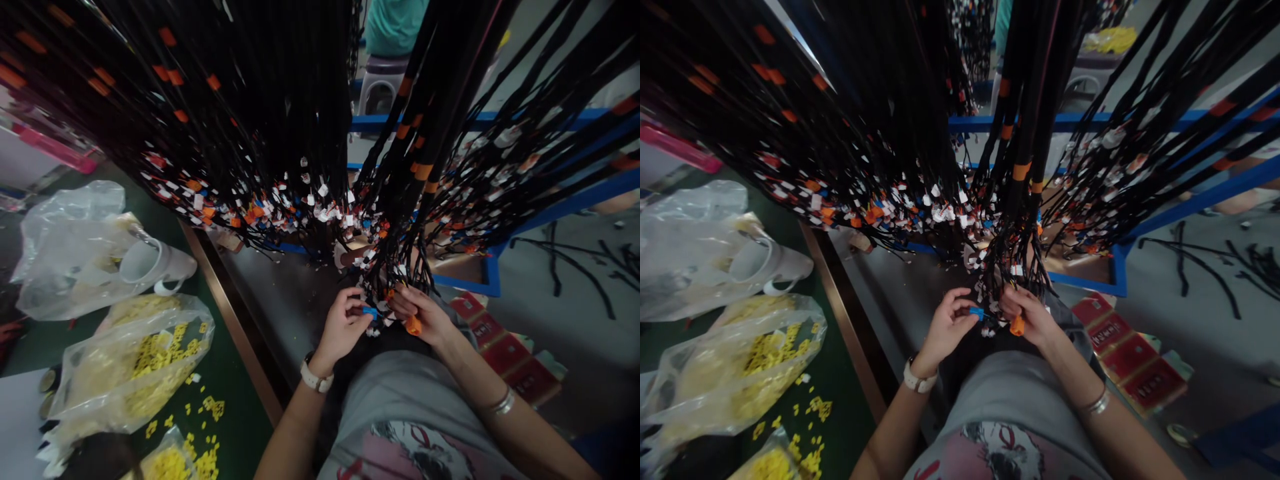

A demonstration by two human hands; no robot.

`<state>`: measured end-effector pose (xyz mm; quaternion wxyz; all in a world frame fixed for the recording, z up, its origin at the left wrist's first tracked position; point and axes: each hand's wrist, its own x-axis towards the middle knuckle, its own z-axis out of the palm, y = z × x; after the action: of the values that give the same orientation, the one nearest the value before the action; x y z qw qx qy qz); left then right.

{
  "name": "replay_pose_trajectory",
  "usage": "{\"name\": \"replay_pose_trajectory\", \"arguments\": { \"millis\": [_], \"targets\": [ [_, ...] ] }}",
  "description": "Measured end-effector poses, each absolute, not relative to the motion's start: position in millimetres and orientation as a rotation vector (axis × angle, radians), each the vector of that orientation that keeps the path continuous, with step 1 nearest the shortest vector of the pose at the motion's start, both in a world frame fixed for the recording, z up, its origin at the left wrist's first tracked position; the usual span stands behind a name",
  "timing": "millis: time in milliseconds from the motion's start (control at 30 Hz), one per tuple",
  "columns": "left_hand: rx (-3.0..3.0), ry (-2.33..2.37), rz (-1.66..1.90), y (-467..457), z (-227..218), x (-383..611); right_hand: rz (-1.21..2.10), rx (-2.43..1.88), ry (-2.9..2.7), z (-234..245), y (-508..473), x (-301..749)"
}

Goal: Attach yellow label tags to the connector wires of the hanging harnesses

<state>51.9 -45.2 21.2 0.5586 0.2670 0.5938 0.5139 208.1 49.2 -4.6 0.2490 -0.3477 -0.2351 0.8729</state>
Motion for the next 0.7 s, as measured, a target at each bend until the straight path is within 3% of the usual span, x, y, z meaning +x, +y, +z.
{"name": "replay_pose_trajectory", "arguments": {
  "millis": [233,500,700],
  "targets": [
    [0.825,1.523,1.315,-48,24,61,2.329,-1.017,-1.049,-7,41,205],
    [1.068,1.597,1.206,-49,34,61,2.449,-0.932,-1.096,-8,44,210],
    [1.142,2.096,0.965,-74,68,19,2.428,-0.959,-1.059,-17,43,214]
  ]
}}
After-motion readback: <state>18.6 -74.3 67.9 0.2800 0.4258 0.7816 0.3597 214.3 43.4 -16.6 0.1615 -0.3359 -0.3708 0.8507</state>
